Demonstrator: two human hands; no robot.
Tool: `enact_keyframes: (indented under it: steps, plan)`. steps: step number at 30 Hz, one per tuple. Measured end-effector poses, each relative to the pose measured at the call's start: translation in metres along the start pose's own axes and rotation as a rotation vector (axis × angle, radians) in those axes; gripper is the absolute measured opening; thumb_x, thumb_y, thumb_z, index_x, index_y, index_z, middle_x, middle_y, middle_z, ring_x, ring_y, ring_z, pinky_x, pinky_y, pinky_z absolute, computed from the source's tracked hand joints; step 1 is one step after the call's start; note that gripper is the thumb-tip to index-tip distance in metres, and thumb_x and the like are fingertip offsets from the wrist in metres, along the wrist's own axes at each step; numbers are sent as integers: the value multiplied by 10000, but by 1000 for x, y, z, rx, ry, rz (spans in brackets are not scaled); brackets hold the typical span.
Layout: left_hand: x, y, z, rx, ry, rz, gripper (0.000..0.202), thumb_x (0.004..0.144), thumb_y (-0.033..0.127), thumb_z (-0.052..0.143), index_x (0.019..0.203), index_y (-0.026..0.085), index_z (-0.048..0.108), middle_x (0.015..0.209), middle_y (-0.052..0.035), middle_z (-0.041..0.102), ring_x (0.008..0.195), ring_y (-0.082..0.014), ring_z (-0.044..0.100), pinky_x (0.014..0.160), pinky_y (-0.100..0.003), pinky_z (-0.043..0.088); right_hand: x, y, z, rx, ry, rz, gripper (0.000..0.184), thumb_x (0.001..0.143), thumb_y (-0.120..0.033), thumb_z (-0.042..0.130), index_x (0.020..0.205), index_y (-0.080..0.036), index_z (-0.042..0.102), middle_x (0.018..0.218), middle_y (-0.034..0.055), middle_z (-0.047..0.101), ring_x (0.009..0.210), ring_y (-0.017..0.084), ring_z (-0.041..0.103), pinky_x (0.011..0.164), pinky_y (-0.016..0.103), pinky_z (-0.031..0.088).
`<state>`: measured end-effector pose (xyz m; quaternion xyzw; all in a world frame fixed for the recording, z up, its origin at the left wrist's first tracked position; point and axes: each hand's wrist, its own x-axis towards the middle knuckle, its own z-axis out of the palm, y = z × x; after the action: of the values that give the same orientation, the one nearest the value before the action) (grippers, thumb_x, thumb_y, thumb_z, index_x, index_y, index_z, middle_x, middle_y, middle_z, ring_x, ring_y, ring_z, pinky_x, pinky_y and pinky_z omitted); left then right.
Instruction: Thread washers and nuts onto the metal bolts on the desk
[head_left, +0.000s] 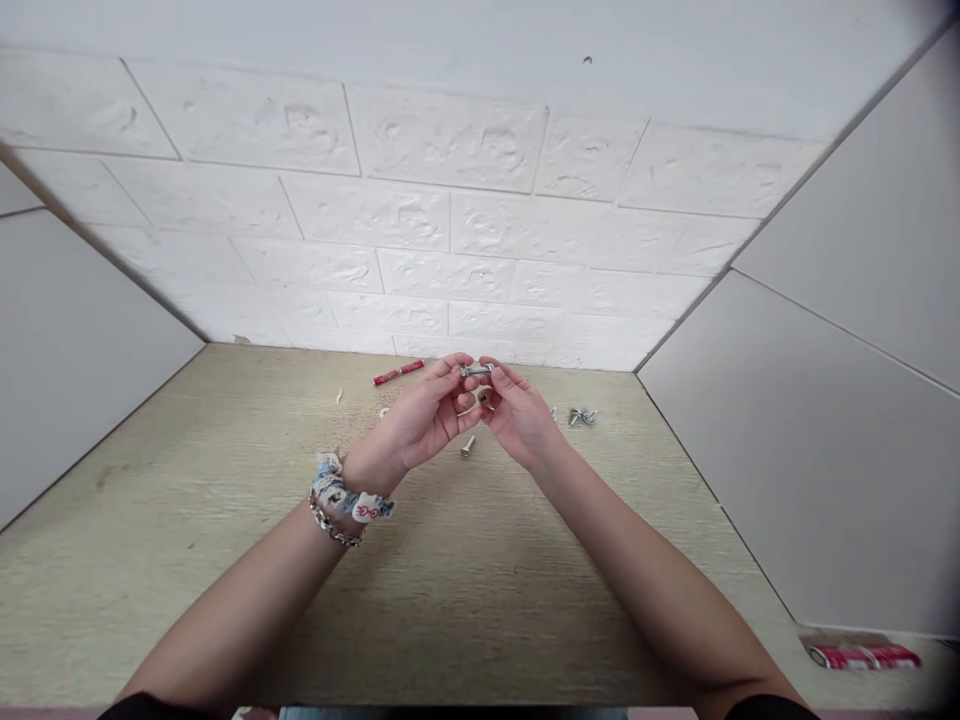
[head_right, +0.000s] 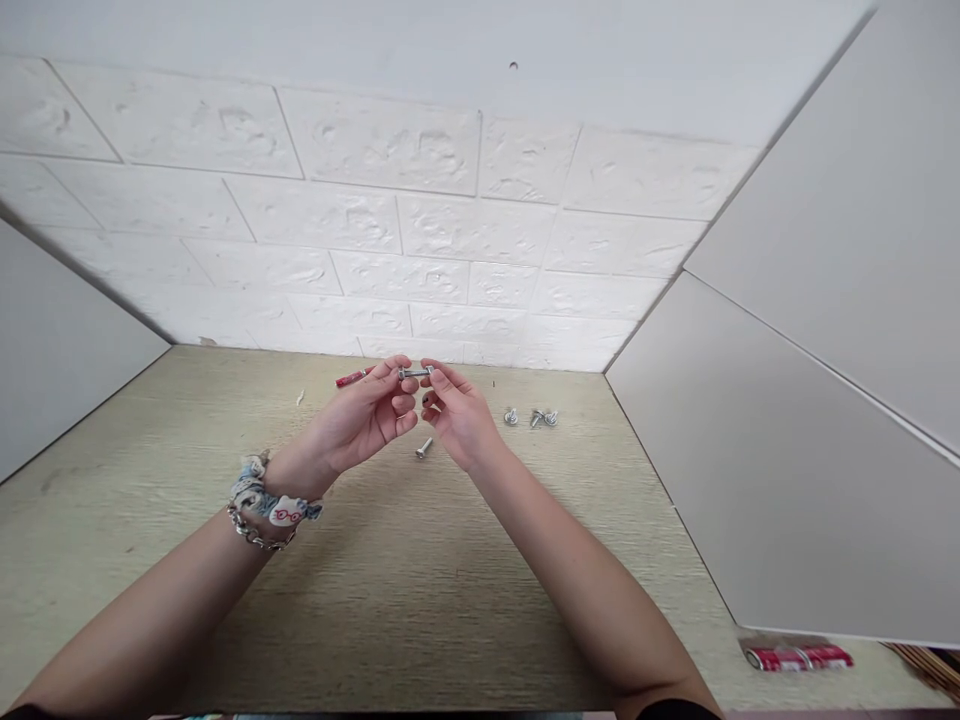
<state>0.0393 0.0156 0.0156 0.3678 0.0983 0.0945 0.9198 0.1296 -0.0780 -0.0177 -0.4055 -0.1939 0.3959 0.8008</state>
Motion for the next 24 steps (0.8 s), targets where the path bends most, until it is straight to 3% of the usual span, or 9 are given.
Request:
enact_keyframes:
  steps: [7,12,17,24]
  plan:
    - [-1,-2,-2,-22,-25,20,126,878,117,422,922,174,525,744,2,566,576,-36,553,661,-226,541,1,-6,-6,-241,-19,-96,282,700,-392,646,936,-238,640,798,-7,626,606,72,494,580,222,418]
    - [-3,-3,0,-16,-19,7,109,874,143,451,941,178,530,768,3,581,581,-34,567,674,-230,542,2,-18,-15,-480,-55,-180,271,726,-366,627,951,-216,642,782,-3,643,588,74,516,575,228,437]
    - [-5,-4,5,-5,-7,-16,109,872,120,446,918,174,529,736,12,574,555,-25,551,634,-192,527,-3,-31,-16,-534,-167,-146,230,739,-341,621,924,-207,600,853,4,645,683,104,602,644,264,503]
    - [-8,-4,10,8,-34,-18,101,865,116,457,912,165,533,718,17,551,534,-18,519,619,-168,502,-12,-32,-10,-548,-218,-275,182,802,-330,552,949,-224,563,981,16,637,818,124,617,756,328,534]
